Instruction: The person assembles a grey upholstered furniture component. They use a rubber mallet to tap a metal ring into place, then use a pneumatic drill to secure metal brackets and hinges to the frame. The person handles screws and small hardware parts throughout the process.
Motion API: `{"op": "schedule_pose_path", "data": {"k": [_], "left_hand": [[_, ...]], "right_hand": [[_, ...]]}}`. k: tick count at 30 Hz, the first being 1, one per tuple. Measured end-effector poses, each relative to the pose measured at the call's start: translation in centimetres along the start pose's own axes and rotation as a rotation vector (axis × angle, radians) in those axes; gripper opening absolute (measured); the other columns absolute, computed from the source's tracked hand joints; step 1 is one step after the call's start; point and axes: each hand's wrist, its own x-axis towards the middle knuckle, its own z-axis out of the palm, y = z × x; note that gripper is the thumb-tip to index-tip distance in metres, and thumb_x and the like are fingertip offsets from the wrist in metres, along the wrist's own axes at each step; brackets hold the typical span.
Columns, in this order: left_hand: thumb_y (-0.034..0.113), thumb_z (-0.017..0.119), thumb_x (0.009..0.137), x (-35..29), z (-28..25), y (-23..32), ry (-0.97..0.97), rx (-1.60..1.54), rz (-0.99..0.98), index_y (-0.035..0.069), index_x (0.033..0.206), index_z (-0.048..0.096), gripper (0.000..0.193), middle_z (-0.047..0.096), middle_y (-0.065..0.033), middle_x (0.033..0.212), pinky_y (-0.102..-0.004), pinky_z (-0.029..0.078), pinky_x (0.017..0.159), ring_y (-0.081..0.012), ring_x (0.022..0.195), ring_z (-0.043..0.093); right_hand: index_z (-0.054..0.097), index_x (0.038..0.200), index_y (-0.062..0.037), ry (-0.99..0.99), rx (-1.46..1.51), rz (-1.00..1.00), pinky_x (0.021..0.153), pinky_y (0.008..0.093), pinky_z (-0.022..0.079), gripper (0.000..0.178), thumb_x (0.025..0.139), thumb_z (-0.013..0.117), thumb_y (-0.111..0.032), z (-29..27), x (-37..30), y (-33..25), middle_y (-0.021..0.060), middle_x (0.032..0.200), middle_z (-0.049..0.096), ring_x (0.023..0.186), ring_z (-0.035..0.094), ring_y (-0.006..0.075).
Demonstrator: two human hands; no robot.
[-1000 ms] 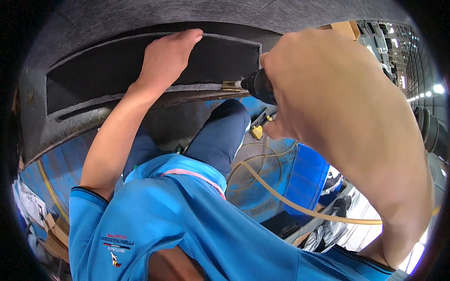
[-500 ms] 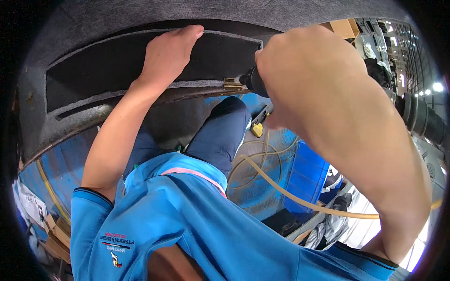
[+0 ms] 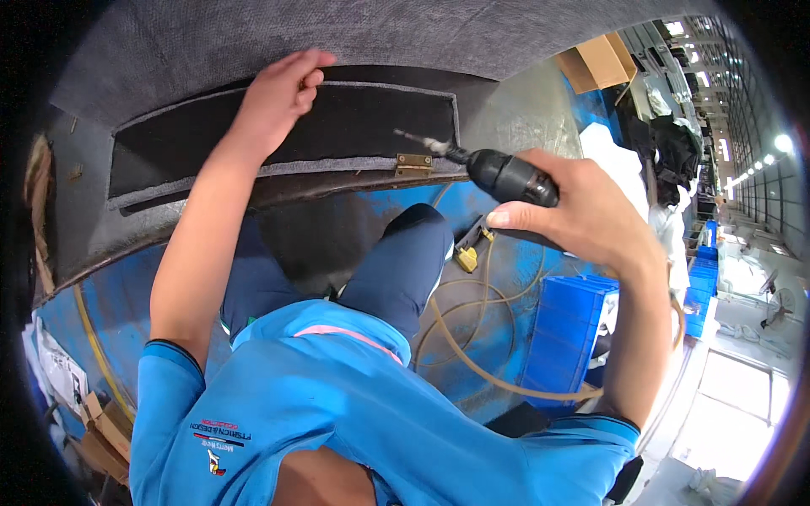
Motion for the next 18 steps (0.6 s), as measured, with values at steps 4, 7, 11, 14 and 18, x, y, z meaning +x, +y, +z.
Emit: {"op": "schedule_pose_path", "data": {"k": [4, 7, 11, 14, 18], "left_hand": [[0.013, 0.047, 0.107, -5.0, -0.2, -0.1, 0.109, -0.443, -0.232, -0.003, 0.121, 0.058, 0.023, 0.062, -0.0074, 0.098, -0.0207, 0.041, 0.055, -0.0085, 0.068, 0.05], [0.013, 0.054, 0.106, -8.6, -0.2, -0.3, 0.112, -0.479, -0.165, 0.0, 0.117, 0.059, 0.018, 0.065, -0.0095, 0.1, -0.0187, 0.039, 0.053, -0.008, 0.069, 0.052], [0.021, 0.061, 0.104, -10.0, -1.0, 1.0, 0.122, -0.293, -0.075, 0.002, 0.112, 0.061, 0.02, 0.064, -0.0053, 0.091, -0.0168, 0.035, 0.051, -0.0053, 0.064, 0.049], [0.021, 0.061, 0.104, -11.0, -0.7, 1.1, 0.184, -0.159, -0.08, 0.0, 0.116, 0.064, 0.024, 0.065, -0.0061, 0.089, -0.0175, 0.034, 0.052, -0.0052, 0.063, 0.048], [0.017, 0.058, 0.104, -12.1, 0.1, 0.7, 0.187, -0.21, -0.085, -0.001, 0.125, 0.064, 0.028, 0.069, -0.0109, 0.097, -0.0189, 0.04, 0.056, -0.0084, 0.07, 0.06]], "right_hand": [[0.07, 0.118, -0.0023, -0.033, 0.259, -0.143, 0.075, 0.0349, 0.051, 0.057, 0.083, 0.081, -0.045, 4.0, 2.2, 2.6, 0.0114, 0.083, 0.068, 0.079, 0.062, 0.0184], [0.068, 0.121, -0.0021, -0.102, 0.418, -0.232, 0.077, 0.0343, 0.051, 0.054, 0.086, 0.079, -0.042, 6.4, 3.9, 3.3, 0.0113, 0.087, 0.069, 0.08, 0.062, 0.0178], [0.066, 0.123, -0.0008, -0.189, 0.558, -0.371, 0.086, 0.0334, 0.052, 0.05, 0.088, 0.078, -0.035, 8.0, 6.8, 3.0, 0.0099, 0.096, 0.071, 0.091, 0.064, 0.0163], [0.064, 0.126, 0.0005, -0.218, 0.71, -0.415, 0.092, 0.0311, 0.049, 0.049, 0.089, 0.076, -0.03, 8.8, 8.2, 2.5, 0.0057, 0.107, 0.069, 0.099, 0.06, 0.0133], [0.064, 0.125, 0.0004, -0.263, 0.812, -0.36, 0.088, 0.0287, 0.047, 0.049, 0.091, 0.074, -0.033, 9.5, 9.1, 2.0, 0.0015, 0.099, 0.065, 0.093, 0.056, 0.011]]}}
